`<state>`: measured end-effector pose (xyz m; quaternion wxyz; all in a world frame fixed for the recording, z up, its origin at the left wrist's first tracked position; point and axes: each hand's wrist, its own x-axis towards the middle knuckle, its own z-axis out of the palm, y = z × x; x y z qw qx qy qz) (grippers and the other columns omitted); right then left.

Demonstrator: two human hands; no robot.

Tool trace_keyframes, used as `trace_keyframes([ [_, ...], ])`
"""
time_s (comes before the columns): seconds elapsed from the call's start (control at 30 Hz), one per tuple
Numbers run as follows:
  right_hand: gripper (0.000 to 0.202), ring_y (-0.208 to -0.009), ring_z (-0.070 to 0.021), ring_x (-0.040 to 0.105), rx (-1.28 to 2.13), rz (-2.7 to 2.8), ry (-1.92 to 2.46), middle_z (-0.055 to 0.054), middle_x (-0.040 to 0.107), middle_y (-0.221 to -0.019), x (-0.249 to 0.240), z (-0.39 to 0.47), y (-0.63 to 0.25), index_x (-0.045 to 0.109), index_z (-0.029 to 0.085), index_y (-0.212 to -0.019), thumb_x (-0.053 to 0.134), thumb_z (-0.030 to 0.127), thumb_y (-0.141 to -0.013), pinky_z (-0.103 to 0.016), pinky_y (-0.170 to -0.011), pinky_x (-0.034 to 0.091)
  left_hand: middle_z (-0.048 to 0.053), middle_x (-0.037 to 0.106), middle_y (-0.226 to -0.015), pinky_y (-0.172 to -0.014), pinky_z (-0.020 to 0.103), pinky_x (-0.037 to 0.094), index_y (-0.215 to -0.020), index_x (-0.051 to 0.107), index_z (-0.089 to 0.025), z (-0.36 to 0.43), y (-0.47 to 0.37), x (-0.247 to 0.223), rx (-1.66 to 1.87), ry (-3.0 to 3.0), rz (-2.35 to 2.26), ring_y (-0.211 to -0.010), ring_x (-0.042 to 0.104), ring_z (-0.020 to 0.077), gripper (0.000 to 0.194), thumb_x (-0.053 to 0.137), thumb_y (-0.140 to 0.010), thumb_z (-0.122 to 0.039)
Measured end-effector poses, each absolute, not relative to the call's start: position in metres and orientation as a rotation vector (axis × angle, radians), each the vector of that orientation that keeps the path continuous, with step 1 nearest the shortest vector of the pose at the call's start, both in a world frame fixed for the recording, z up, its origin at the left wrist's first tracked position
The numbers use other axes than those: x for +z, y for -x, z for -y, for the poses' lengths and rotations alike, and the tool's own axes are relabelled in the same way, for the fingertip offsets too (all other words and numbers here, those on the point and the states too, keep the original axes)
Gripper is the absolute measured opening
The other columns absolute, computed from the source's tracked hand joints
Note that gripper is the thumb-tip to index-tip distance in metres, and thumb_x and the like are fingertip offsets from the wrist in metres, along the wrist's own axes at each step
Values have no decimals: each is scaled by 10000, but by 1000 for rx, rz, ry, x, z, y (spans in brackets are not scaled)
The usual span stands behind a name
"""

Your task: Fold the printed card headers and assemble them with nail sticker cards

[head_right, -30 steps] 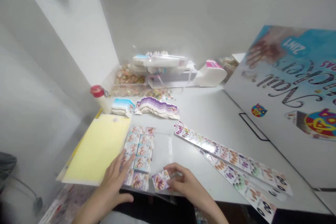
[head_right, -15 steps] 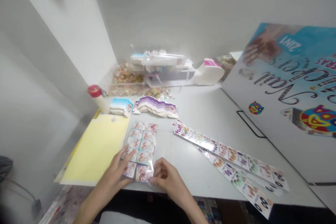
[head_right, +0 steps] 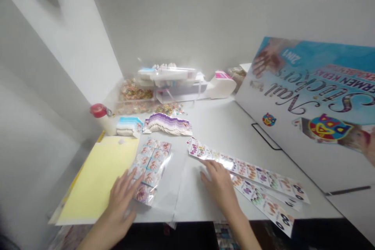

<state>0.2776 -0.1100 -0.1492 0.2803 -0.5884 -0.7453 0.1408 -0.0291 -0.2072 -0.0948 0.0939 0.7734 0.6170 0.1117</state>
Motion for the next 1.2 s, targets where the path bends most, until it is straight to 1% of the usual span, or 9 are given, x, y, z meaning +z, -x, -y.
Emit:
trace_keyframes([
  [0.1,371,-1110,-339,515,-27,2099,1692,-121,604,-1220,-170,88,-305,596,200,-1186,482,222,-834,-520,-906,370,61,318,-1512,-1082,595,235,-1473,183,-334,212,-9,-108,473,-2297,-2037,-1388,229,332,616,436,-914,-280],
  [0.17,364,-1079,-311,532,-136,2127,1716,-108,618,-1200,-179,78,-311,599,199,-1181,475,198,-839,-475,-883,388,167,282,-1508,-1007,689,237,-1484,179,-262,208,-30,-120,552,-2133,-2404,-1364,208,442,690,500,-884,-378],
  [0.27,318,-1039,-292,539,-240,2122,1730,-89,641,-1157,-184,69,-311,630,204,-1125,499,194,-836,-432,-847,391,247,241,-1499,-903,733,301,-1491,144,-208,200,-42,-136,521,-2015,-2594,-1340,172,527,724,509,-877,-327],
  [0.4,291,-1032,-286,532,-288,2133,1769,-71,639,-1164,-187,60,-310,627,225,-1123,499,212,-862,-419,-816,375,197,288,-1493,-961,666,319,-1483,184,-255,197,-33,-151,507,-2168,-2504,-1366,109,501,671,449,-874,-159],
  [0.6,285,-1022,-289,520,-282,2059,1872,-78,623,-1178,-189,42,-315,602,221,-1153,455,262,-913,-412,-771,375,154,313,-1496,-997,673,286,-1462,260,-270,202,-12,-159,498,-2312,-2309,-1387,-10,474,690,478,-825,-116],
  [0.8,277,-1003,-278,521,-250,2011,1873,-71,624,-1163,-186,32,-319,601,221,-1138,454,312,-921,-405,-765,390,70,293,-1524,-1016,667,299,-1440,301,-326,199,14,-135,286,-2483,-1785,-1397,95,437,725,512,-795,-68],
  [0.93,285,-1001,-291,527,-233,1964,1890,-80,625,-1157,-189,31,-320,602,215,-1131,447,327,-919,-425,-773,406,41,258,-1540,-1039,642,292,-1430,310,-344,187,23,-112,212,-2493,-1567,-1415,80,379,693,484,-825,-52],
  [1.07,323,-1045,-326,521,-225,1894,1901,-125,590,-1213,-186,34,-317,590,191,-1152,435,349,-916,-494,-829,415,25,309,-1520,-1052,638,267,-1373,407,-359,163,29,-107,246,-2486,-1573,-1426,84,326,700,402,-804,49],
  [1.2,367,-1180,-276,487,52,1906,1499,-113,533,-1283,-157,59,-302,510,224,-1246,438,372,-919,-466,-969,403,23,276,-1534,-1093,481,317,-1392,386,-316,144,34,-119,393,-2442,-1502,-1437,71,227,686,329,-827,70],
])
